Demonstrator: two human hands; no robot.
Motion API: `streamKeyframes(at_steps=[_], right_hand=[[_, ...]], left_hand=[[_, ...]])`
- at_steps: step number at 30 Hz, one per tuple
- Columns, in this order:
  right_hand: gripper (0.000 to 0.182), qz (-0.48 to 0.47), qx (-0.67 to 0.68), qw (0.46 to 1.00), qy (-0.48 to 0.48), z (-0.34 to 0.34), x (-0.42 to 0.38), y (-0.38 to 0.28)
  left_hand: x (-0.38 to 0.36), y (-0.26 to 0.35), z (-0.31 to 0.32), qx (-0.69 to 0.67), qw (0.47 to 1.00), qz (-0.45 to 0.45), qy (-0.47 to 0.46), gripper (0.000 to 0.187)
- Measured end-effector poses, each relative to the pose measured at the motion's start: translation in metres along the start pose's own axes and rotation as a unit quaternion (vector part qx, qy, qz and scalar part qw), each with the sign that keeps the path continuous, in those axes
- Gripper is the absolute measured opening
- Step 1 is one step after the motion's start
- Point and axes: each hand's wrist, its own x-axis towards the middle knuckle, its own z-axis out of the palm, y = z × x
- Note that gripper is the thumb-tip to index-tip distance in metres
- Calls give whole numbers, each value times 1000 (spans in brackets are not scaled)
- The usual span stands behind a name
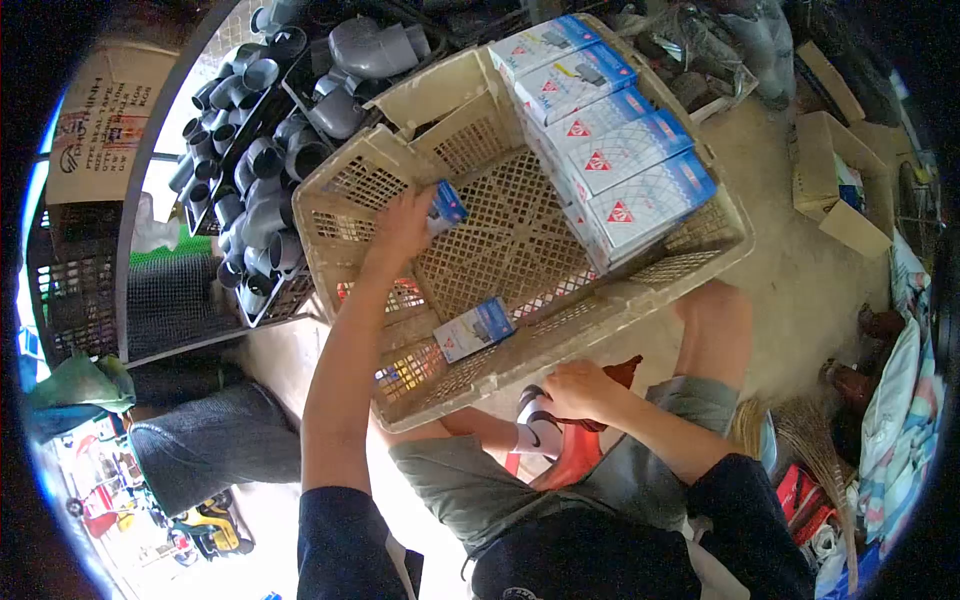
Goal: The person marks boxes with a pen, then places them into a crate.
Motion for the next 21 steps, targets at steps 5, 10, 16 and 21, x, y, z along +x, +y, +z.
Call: streamKeyframes(at_steps=[5, 10, 16, 21], right_hand=[[42, -4, -36, 999, 0, 9, -1, 3], [42, 10, -40, 999, -20, 13, 3, 3], [42, 14, -36, 999, -19, 13, 3, 4], [42, 10, -24, 1000, -5, 12, 3, 3]], left_hand=[[-9, 24, -13, 92, 996, 12, -12, 79], [0, 23, -11, 172, 983, -53, -37, 68], [7, 21, 27, 229, 970, -61, 60, 63], [-15, 48, -20, 172, 983, -8, 57, 64]])
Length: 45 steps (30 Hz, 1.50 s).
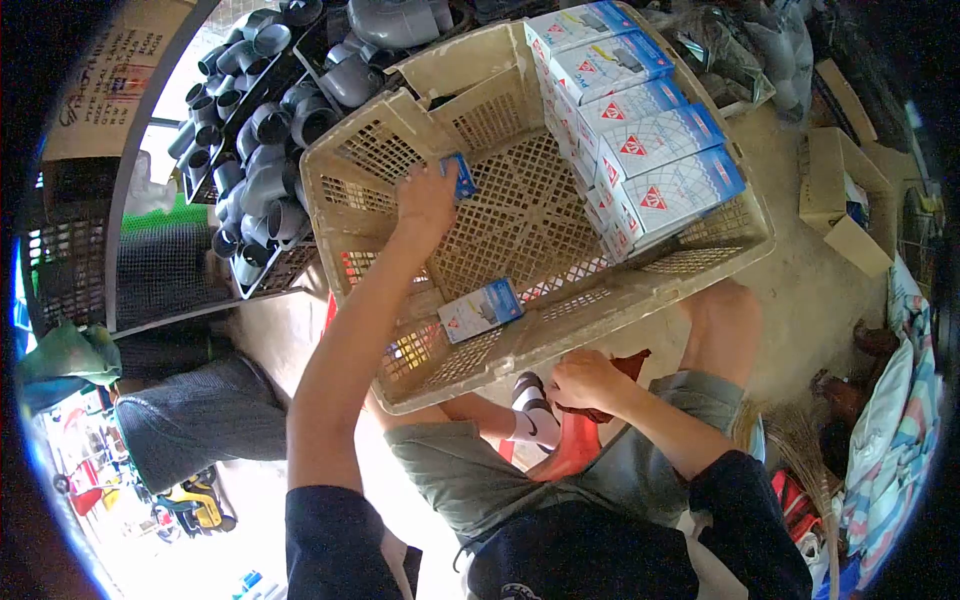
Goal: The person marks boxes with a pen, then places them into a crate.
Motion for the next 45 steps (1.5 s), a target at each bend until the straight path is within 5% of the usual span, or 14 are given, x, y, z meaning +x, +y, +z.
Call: streamKeyframes(at_steps=[5, 7, 13, 17, 22, 25, 28, 31, 36, 38, 39, 41, 43, 45], right_hand=[[41, 10, -20, 1000, 9, 1, -1, -4], [40, -8, -19, 1000, -9, 14, 1, 2], [40, -8, -15, 1000, -17, 10, -4, 5], [42, 11, -4, 999, -43, 0, -2, 7], [44, 33, -8, 999, -34, -11, -2, 6], [44, 36, -5, 999, -5, -7, 1, 11], [45, 35, 32, 998, 31, -13, -4, 1], [44, -6, 147, 987, 60, -34, -35, -28], [26, -67, 384, 875, 286, -47, -123, -95], [23, -31, 333, 871, 359, -65, -162, -133], [21, -112, 247, 874, 403, -66, -176, -152], [18, -272, 54, 831, 482, -70, -189, -183], [17, -295, 26, 831, 471, -51, -183, -212], [18, -285, 32, 827, 484, -48, -175, -222]], left_hand=[[-33, 17, -31, -243, 936, 233, -107, 82], [-60, 39, -57, -248, 901, 222, -277, 93], [-83, 65, -22, -132, 871, 274, -385, 95], [-73, 50, -16, -204, 901, 194, -331, 96], [-86, 16, -136, -412, 897, 76, -143, 93], [-136, -3, -182, -661, 748, 46, -33, 99], [-213, 44, -217, -923, 363, -2, 126, 101], [-283, 93, -214, -985, 119, -49, 113, 90], [-355, 157, -153, -987, -82, -108, 92, 82], [-370, 166, -147, -977, -96, -175, 72, 78], [-378, 164, -157, -988, 18, -135, 66, 71], [-373, 162, -176, -974, 48, -212, 64, 72], [-367, 161, -205, -964, 75, -251, 44, 72], [-369, 168, -206, -941, 243, -216, 93, 69]])
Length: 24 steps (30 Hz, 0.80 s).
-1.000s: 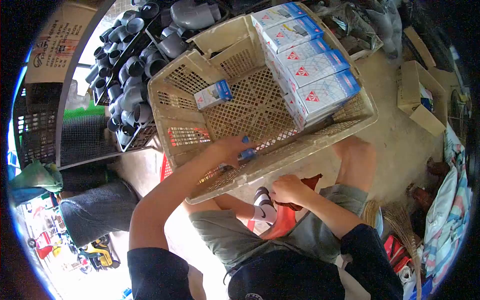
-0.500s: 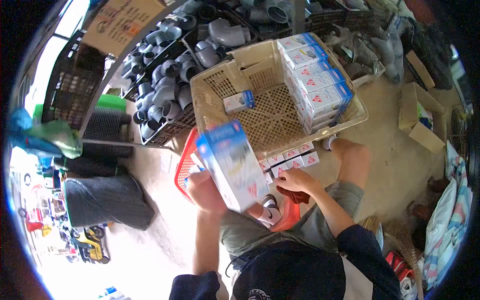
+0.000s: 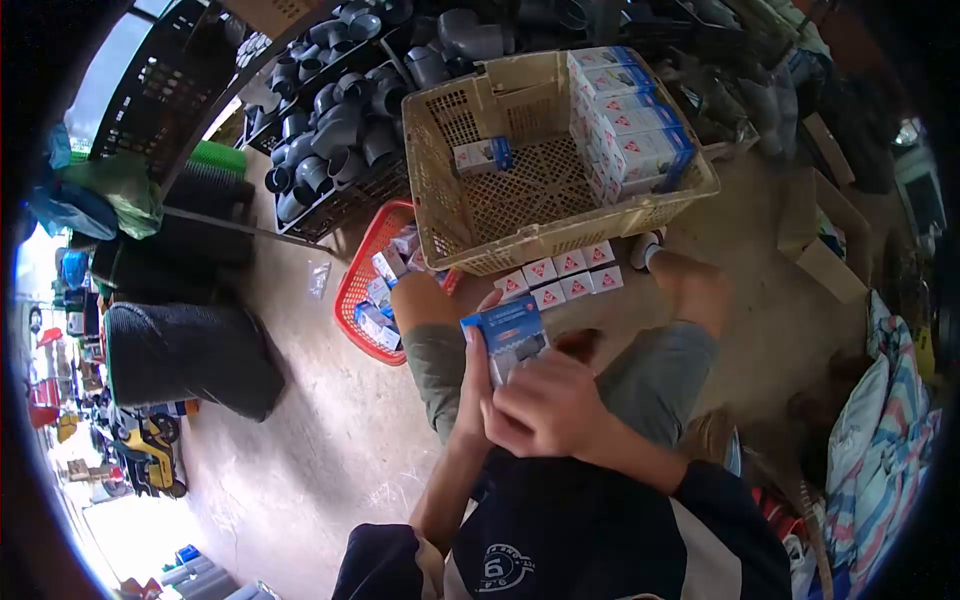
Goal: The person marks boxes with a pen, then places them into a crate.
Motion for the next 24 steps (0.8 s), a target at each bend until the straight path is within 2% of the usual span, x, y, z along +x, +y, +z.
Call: streamKeyframes(at_steps=[1, 2, 5, 6, 9, 10, 12, 14, 15, 17, 18, 20, 21, 22, 24], right_hand=[[19, 28, 3, 999, 21, 0, 9, 7], [19, 54, 6, 998, 43, -2, 19, 15], [22, 149, 49, 980, 119, -9, 45, 25], [22, 109, 32, 986, 124, -6, 40, 21], [21, 57, 76, 994, 56, -15, 17, -6], [21, 30, 89, 994, 49, -19, 16, -9], [21, -21, 115, 993, 24, -30, 13, -13], [16, -51, 60, 997, 10, -43, 25, -6], [14, -68, 33, 997, 4, -50, 35, 0], [16, 86, 79, 993, 19, -65, 53, 8], [17, 179, 107, 977, 43, -71, 61, 9], [19, 322, 131, 935, 68, -84, 68, 1], [20, 302, 128, 939, 99, -81, 62, -5], [22, 282, 125, 942, 131, -74, 52, -13], [23, 246, 126, 944, 178, -62, 41, -28]], left_hand=[[-4, -4, 0, 74, 996, 46, -16, 67], [-13, -8, -8, 126, 991, 29, -41, 63], [-36, -19, -19, 58, 992, -106, -19, 63], [-36, -18, -12, 33, 998, -52, 5, 56], [-30, 14, 14, 8, 999, -38, 8, 56], [-27, 20, 16, 37, 999, -16, 8, 57], [-25, 21, 32, 12, 1000, 9, -5, 58], [-31, 20, 45, 10, 999, 19, -26, 59], [-34, 16, 46, 34, 999, -4, -20, 59], [-40, 0, 33, 82, 995, -49, -5, 60], [-43, 0, 27, 80, 994, -54, -50, 63], [-50, 3, 28, 162, 978, 86, -97, 67], [-55, 11, 40, 200, 960, 154, -120, 69], [-55, 12, 44, 186, 961, 189, -81, 76], [-51, 15, 44, 85, 981, 171, -29, 75]])
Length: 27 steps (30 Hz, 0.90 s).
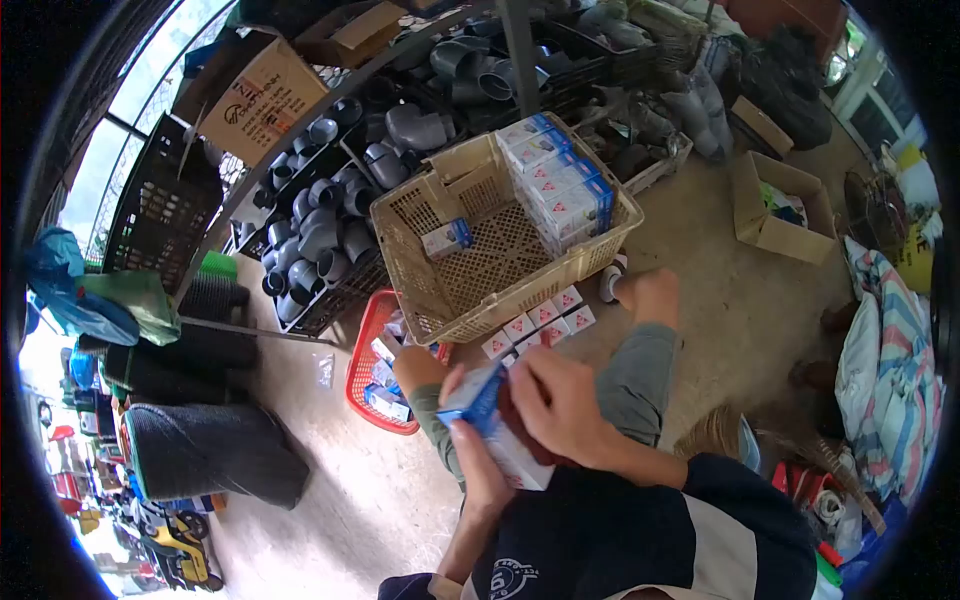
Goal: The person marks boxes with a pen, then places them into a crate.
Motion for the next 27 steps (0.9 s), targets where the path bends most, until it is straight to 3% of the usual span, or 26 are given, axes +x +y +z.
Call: streamKeyframes(at_steps=[4, 7, 9, 10, 11, 12, 13, 15, 17, 19, 20, 21, 22, 24, 26, 27], right_hand=[[21, -133, 2, 982, -131, -3, -15, 6], [22, -107, -16, 990, -89, 2, 11, 7], [18, -178, -3, 980, -85, 8, 17, 7], [16, -231, -5, 969, -89, 12, 10, 4], [14, -282, -7, 955, -96, 16, 2, 0], [14, -319, -16, 935, -151, 16, -9, -5], [15, -311, -14, 935, -173, 15, -13, -2], [17, -294, -8, 931, -216, 18, -15, 4], [19, -205, -20, 963, -176, 21, 6, 8], [19, -155, -23, 979, -130, 33, 29, 16], [20, -215, -30, 967, -133, 39, 25, 13], [18, -227, -24, 960, -161, 43, 18, 8], [16, -236, -17, 953, -190, 45, 9, 2], [15, -243, -35, 934, -258, 45, -8, -2], [15, -186, -16, 951, -245, 46, -11, 8], [15, -154, -5, 959, -239, 48, -14, 13]], left_hand=[[11, 4, -13, -54, 997, -32, 42, 69], [-7, -7, -3, -15, 994, -88, 55, 62], [-17, -4, 19, 57, 991, -64, 101, 63], [-5, -22, 7, -51, 997, 51, 1, 63], [15, -57, -17, -157, 969, 164, -95, 64], [17, -54, -22, -189, 961, 171, -109, 63], [21, -40, -16, -221, 951, 177, -124, 63], [-1, -15, -31, -137, 990, -4, -21, 62], [-14, -26, -59, -64, 982, -175, 41, 59], [-19, -31, -56, -26, 971, -228, 62, 60], [-19, -27, -57, -19, 964, -255, 74, 62], [-6, -7, -37, 39, 978, -178, 102, 59], [7, -13, -53, 38, 997, -62, 26, 61], [23, -15, -69, -13, 1000, 15, 21, 65], [38, 22, -46, -115, 979, -57, 161, 69], [35, 28, -44, -91, 981, -59, 158, 70]])
